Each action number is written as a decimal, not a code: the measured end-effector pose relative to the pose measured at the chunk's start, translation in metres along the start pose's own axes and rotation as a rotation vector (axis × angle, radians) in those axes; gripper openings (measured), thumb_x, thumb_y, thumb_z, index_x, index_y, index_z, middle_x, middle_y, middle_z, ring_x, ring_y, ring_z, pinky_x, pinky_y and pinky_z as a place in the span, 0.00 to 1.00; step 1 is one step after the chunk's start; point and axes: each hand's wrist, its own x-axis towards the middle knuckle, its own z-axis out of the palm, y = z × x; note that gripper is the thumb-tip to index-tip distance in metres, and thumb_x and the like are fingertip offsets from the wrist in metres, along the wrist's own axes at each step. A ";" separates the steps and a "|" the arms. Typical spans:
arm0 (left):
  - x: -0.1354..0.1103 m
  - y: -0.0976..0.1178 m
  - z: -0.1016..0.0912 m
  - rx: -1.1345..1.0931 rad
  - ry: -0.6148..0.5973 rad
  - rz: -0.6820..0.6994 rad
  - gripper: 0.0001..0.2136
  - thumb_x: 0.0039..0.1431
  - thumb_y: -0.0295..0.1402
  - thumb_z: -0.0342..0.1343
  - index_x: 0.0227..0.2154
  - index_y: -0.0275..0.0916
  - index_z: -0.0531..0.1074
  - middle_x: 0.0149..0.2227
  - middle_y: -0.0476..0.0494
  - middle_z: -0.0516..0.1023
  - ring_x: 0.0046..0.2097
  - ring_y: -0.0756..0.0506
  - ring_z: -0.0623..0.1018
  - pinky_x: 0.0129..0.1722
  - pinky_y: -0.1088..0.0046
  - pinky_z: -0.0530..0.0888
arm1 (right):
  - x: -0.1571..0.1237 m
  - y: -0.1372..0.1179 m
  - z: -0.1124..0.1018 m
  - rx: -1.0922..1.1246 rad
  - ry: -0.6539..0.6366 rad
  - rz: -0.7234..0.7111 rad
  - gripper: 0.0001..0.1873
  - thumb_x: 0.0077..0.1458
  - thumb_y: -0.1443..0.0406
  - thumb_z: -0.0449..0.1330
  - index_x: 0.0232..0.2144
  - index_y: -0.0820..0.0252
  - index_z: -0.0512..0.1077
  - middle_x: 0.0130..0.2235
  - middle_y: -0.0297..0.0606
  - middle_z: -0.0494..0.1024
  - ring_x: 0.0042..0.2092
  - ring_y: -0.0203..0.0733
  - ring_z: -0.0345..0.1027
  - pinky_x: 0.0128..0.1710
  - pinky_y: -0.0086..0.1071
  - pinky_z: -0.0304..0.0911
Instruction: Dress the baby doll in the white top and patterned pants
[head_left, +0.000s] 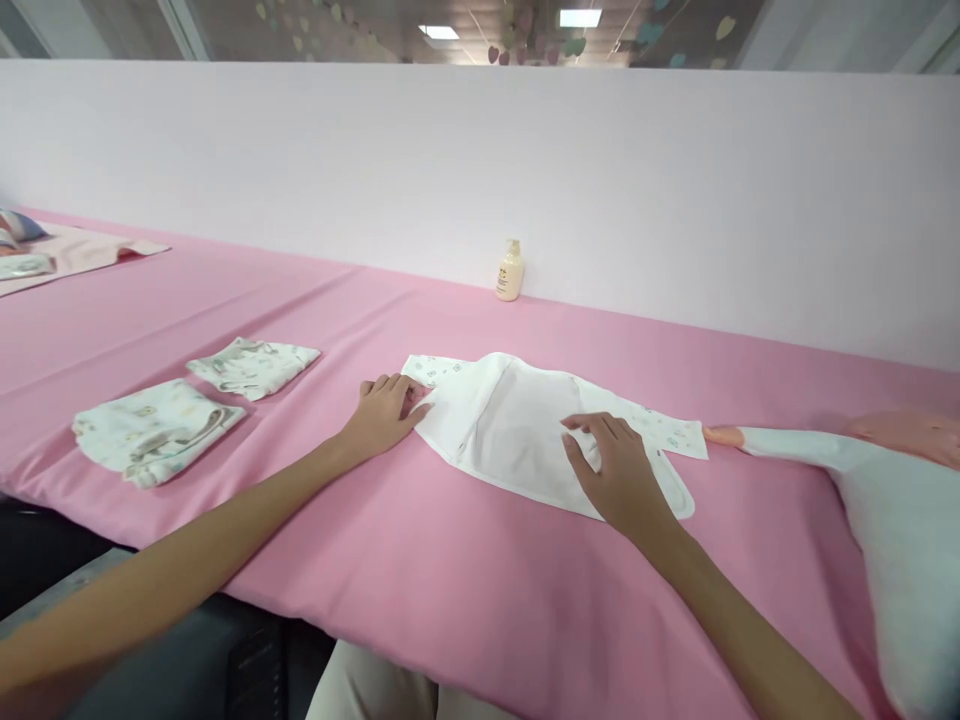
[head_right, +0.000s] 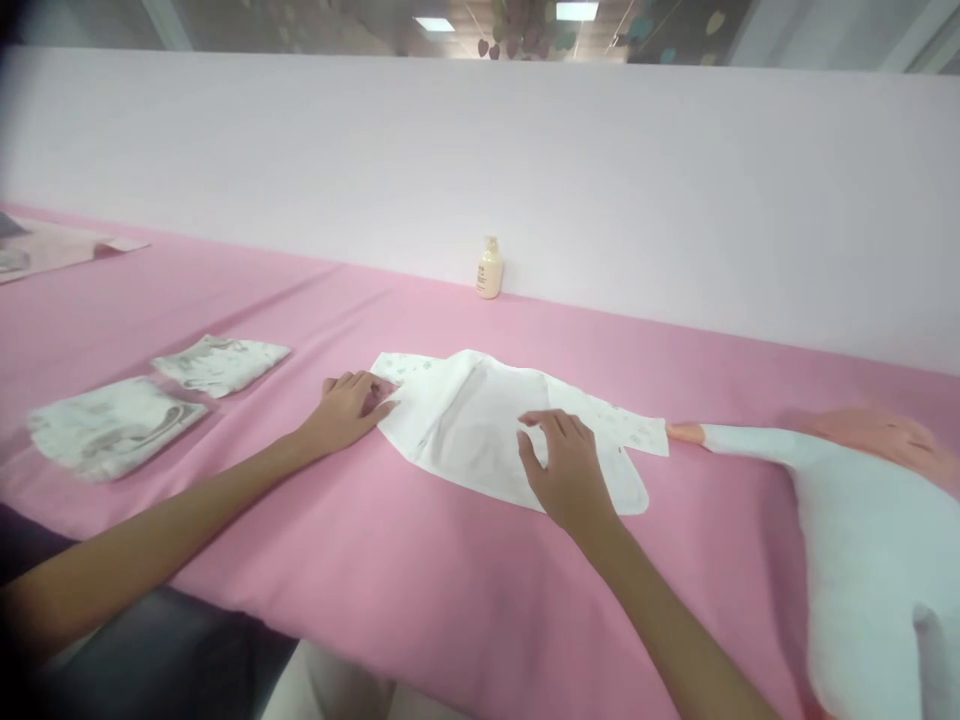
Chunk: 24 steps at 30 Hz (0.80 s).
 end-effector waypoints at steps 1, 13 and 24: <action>-0.001 -0.001 -0.001 0.000 -0.002 -0.014 0.15 0.66 0.52 0.51 0.40 0.46 0.68 0.49 0.42 0.82 0.54 0.33 0.75 0.59 0.51 0.62 | 0.015 -0.003 0.005 0.015 -0.016 -0.014 0.12 0.71 0.55 0.54 0.48 0.51 0.73 0.50 0.40 0.81 0.53 0.53 0.73 0.59 0.50 0.62; 0.006 0.001 0.000 -0.198 -0.059 -0.118 0.16 0.62 0.51 0.57 0.35 0.45 0.62 0.31 0.52 0.78 0.40 0.38 0.80 0.60 0.51 0.64 | 0.149 -0.020 0.134 -0.003 -0.035 0.272 0.22 0.68 0.58 0.55 0.60 0.62 0.69 0.62 0.55 0.72 0.64 0.61 0.62 0.63 0.51 0.59; -0.003 0.019 0.003 -0.325 -0.023 -0.136 0.16 0.65 0.52 0.55 0.48 0.50 0.70 0.39 0.51 0.84 0.38 0.41 0.81 0.56 0.53 0.69 | 0.143 0.009 0.149 0.041 0.023 0.291 0.25 0.69 0.67 0.45 0.61 0.60 0.73 0.62 0.50 0.74 0.65 0.55 0.63 0.66 0.49 0.57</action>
